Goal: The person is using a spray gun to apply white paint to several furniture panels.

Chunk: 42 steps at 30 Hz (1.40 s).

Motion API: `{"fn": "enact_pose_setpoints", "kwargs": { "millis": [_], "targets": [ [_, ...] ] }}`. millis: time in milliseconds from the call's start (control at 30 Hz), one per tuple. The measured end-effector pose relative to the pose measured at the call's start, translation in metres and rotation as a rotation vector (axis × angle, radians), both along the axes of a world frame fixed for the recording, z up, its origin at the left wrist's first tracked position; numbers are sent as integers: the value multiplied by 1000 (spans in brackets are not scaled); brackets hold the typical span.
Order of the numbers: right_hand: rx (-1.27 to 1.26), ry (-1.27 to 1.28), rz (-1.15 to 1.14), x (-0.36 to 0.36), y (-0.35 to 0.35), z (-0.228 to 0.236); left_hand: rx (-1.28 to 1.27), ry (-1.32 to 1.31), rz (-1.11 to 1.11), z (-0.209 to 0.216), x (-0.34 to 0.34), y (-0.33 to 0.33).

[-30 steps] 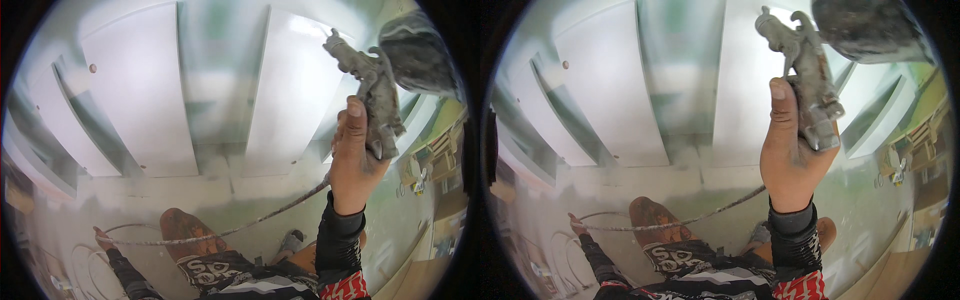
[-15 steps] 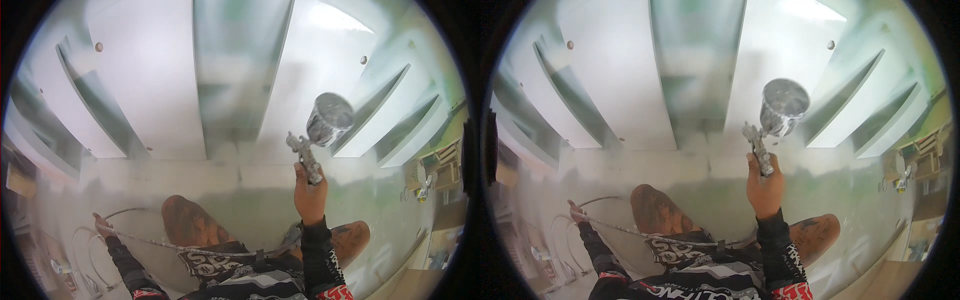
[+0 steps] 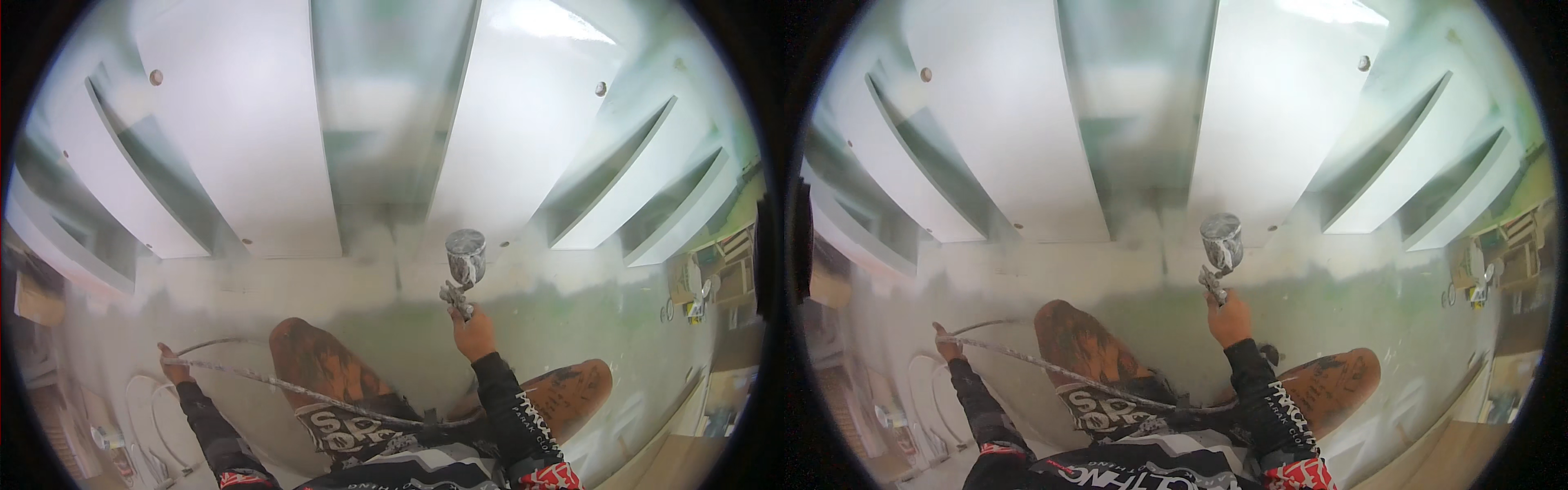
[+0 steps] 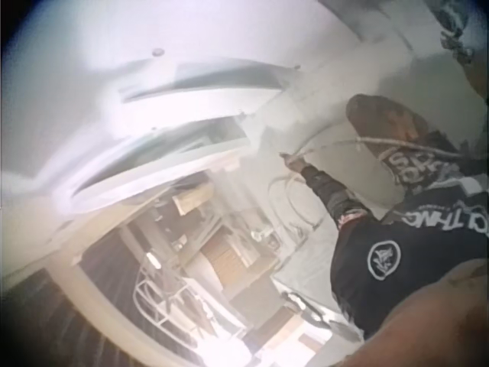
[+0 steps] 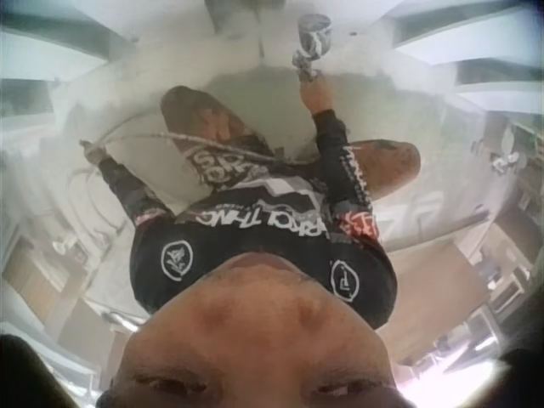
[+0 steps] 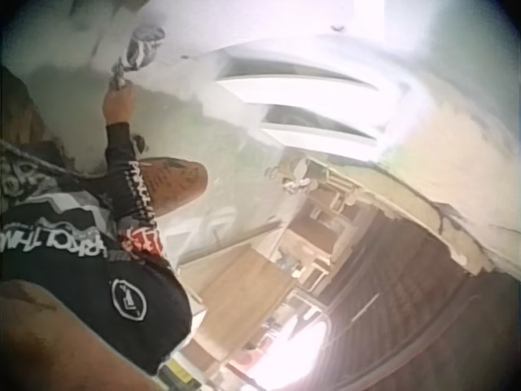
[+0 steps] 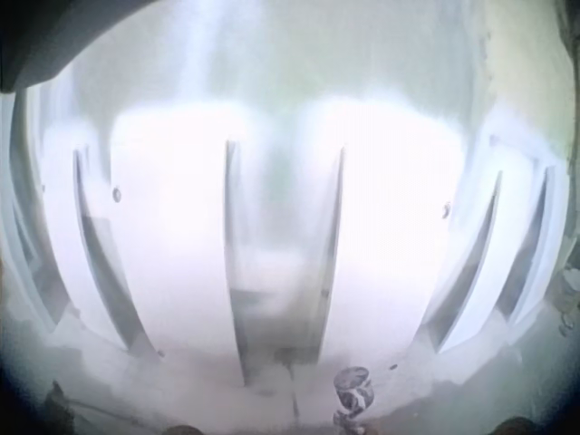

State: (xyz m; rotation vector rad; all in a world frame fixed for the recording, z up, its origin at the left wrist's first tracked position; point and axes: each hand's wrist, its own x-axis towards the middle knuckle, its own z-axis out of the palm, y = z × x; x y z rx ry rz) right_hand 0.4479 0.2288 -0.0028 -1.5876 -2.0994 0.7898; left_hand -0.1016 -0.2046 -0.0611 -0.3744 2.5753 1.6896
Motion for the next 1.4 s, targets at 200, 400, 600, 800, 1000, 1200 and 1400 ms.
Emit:
{"fn": "enact_pose_setpoints", "kwargs": {
  "millis": [200, 400, 600, 800, 1000, 1200, 1400],
  "targets": [
    [-35, 103, 28, -23, 12, 56, -64, 112, 132, -7, -6, -10],
    [250, 452, 4, -39, 35, 197, -198, 38, -2, -12, -6, 2],
    [394, 632, -52, -59, 37, 302, -173, 40, 17, -10, -4, 9],
    [599, 688, -155, -75, 34, 344, -127, 73, -4, -8, 7, 29],
    [471, 993, -168, -86, -10, 356, -125, 66, -25, -32, -69, -75],
    [100, 946, 69, -100, -34, 298, 274, -206, 73, -35, -64, -99],
    [-484, 959, 413, -153, -34, 230, 176, -80, 62, -13, -22, -54]
  ]
}}
